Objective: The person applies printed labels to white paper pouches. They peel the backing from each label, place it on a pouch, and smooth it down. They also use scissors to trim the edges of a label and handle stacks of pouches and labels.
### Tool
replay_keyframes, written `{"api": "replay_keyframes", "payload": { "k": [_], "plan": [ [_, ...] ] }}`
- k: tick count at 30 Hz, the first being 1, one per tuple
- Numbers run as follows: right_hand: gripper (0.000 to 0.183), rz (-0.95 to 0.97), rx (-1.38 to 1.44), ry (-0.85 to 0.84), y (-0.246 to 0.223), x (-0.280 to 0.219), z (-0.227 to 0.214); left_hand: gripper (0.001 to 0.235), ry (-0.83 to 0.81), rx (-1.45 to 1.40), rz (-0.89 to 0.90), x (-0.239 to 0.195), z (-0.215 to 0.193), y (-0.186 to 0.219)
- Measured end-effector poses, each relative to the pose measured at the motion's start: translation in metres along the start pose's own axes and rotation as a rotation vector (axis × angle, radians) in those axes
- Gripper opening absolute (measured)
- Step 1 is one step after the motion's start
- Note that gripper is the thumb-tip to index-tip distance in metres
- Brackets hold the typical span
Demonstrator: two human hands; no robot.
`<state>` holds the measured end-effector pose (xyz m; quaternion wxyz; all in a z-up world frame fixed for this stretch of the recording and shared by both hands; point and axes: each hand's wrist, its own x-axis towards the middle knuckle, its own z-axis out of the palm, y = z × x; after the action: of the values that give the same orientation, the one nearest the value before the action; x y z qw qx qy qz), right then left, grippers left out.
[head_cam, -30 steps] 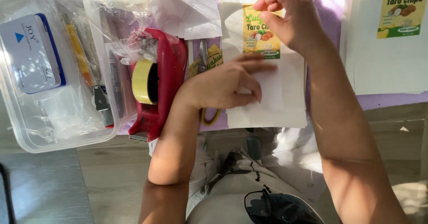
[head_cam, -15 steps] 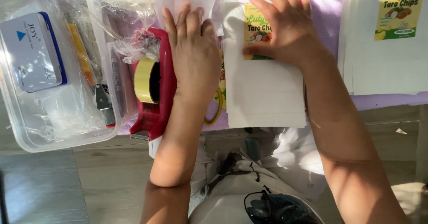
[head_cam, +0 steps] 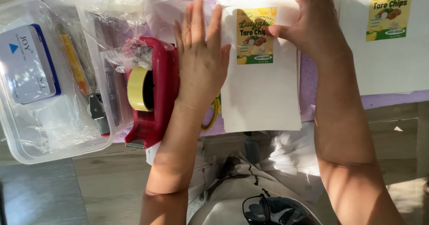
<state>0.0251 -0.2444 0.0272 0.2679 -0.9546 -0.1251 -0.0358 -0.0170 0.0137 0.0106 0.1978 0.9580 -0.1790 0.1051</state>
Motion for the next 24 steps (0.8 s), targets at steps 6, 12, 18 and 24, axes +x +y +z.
{"api": "replay_keyframes", "payload": {
  "k": [6, 12, 18, 24],
  "plan": [
    [0.074, -0.135, -0.190, 0.185, -0.002, -0.008, 0.004, 0.070, 0.027, -0.050, 0.042, 0.003, 0.006, -0.003],
    [0.059, 0.015, 0.020, 0.117, -0.019, -0.013, -0.005, 0.066, 0.102, -0.302, 0.084, 0.004, 0.005, -0.010],
    [0.049, 0.106, 0.707, 0.054, 0.010, -0.038, -0.040, 0.103, 0.058, -0.652, 0.030, -0.002, 0.006, -0.006],
    [0.047, 0.185, 0.872, -0.069, -0.006, -0.038, -0.043, 0.027, 0.122, -1.400, -0.278, 0.009, -0.011, 0.019]
  ]
}}
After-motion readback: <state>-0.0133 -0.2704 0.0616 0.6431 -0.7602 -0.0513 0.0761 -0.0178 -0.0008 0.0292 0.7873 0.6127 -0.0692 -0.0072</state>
